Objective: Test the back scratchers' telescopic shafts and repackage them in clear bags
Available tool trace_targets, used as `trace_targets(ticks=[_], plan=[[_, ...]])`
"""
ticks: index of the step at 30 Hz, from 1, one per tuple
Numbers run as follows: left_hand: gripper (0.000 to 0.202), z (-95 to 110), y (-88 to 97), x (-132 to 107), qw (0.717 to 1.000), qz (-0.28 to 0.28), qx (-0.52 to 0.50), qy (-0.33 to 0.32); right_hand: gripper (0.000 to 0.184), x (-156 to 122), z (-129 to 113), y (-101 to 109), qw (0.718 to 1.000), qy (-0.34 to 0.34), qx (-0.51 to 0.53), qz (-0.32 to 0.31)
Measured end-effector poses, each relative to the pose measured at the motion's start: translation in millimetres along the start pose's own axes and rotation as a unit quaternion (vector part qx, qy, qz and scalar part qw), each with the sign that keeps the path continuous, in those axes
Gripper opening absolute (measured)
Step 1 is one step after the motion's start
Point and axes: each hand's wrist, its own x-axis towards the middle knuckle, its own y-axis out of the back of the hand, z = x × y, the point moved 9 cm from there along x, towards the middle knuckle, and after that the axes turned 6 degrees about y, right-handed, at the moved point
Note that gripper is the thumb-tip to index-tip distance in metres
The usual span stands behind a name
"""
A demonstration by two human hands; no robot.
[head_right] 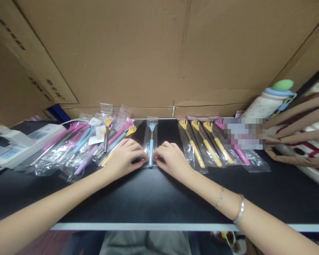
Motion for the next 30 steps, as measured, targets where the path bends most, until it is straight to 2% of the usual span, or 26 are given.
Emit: trace_targets(ticks=[3,8,11,15,19,23,27,30], plan=[[0.012,3.1,5.2,-0.9,1.0,0.02,0.011,-0.018,0.006,-1.9,-1.0,1.6,1.0,0.013,-0.024,-0.014],[0.022,11.4,7.4,-3.8,0.997,0.024,0.05,-0.046,0.015,-6.3,-12.2,6.7,0.995,0.061,-0.061,-0.039],[0.031,19.8,7.3,-6.0,0.992,0.026,0.097,-0.071,0.014,-7.7,-20.4,10.1,0.991,0.087,-0.098,-0.039],[0.032,26.4,6.8,-7.3,0.988,0.024,0.131,-0.081,0.012,-6.9,-28.7,10.2,0.98,0.127,-0.152,-0.028],[0.037,26.5,1.9,-7.3,0.986,-0.006,0.154,-0.061,0.021,-4.3,-31.8,5.0,0.967,0.15,-0.201,-0.032],[0.042,25.1,-3.1,-7.5,0.983,-0.036,0.178,-0.027,0.023,1.1,-32.9,2.0,0.969,0.134,-0.206,-0.032],[0.032,24.4,-1.4,-6.4,0.983,-0.031,0.179,0.002,0.021,5.7,-38.9,2.8,0.978,0.114,-0.175,-0.025],[0.024,16.2,-1.2,-4.9,0.988,-0.044,0.144,0.04,0.017,7.2,-39.1,9.1,0.99,0.09,-0.104,-0.006]])
